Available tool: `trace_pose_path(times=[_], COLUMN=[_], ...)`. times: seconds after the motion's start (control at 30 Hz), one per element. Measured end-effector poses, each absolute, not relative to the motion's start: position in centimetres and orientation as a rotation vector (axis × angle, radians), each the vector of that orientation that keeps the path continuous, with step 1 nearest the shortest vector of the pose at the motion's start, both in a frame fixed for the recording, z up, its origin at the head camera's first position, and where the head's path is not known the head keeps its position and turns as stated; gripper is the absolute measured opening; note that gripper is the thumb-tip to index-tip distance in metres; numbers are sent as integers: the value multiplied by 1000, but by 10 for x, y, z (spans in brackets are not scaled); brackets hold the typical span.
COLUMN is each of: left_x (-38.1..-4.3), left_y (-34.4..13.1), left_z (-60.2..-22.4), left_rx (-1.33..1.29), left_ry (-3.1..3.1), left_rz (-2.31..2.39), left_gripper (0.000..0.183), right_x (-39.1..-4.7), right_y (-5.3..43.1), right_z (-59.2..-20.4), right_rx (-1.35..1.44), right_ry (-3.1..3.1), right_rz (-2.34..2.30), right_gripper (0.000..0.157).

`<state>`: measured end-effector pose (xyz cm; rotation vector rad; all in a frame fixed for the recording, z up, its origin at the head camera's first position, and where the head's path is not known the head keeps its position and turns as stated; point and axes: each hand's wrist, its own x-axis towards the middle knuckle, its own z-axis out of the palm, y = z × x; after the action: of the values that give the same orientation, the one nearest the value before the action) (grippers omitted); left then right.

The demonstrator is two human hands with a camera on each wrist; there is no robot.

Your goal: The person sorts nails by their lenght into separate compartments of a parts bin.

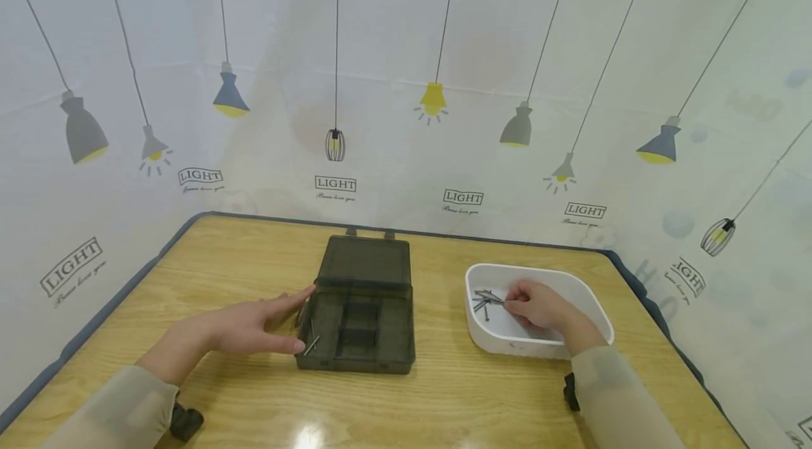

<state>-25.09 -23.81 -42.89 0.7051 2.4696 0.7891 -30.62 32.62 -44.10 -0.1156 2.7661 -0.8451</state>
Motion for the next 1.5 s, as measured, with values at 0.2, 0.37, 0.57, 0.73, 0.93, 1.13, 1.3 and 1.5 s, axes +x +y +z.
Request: trace_pose_path(times=[0.2,0.37,0.57,0.73,0.93,1.13,1.3,1.5], left_x=[-251,-251,-251,-250,-249,-249,-248,-249], left_y=[-238,-237,-237,-237,-237,-237,-238,-238], left_z=[-429,-429,-429,-429,-428,-428,-428,-428], left_rx=[713,709,710,710,702,699,689,691], left_ry=[2476,2487,2489,2493,2492,2488,2487,2481], left_rz=[793,785,779,777,780,785,786,794], left_gripper=[99,100,101,101,101,101,101,100], right_x=[-307,-307,-306,-305,-305,-302,-299,-291], right_y=[327,327,328,331,331,328,327,322], right_z=[-442,-440,-439,-438,-432,-421,-417,-413], right_rx=[-131,-154,-161,-179,-138,-117,-116,-173], right_ry=[2780,2785,2780,2770,2756,2782,2798,2798], right_rz=[-834,-850,-877,-893,-931,-944,-978,-1046], right_gripper=[13,12,10,11,10,14,19,21])
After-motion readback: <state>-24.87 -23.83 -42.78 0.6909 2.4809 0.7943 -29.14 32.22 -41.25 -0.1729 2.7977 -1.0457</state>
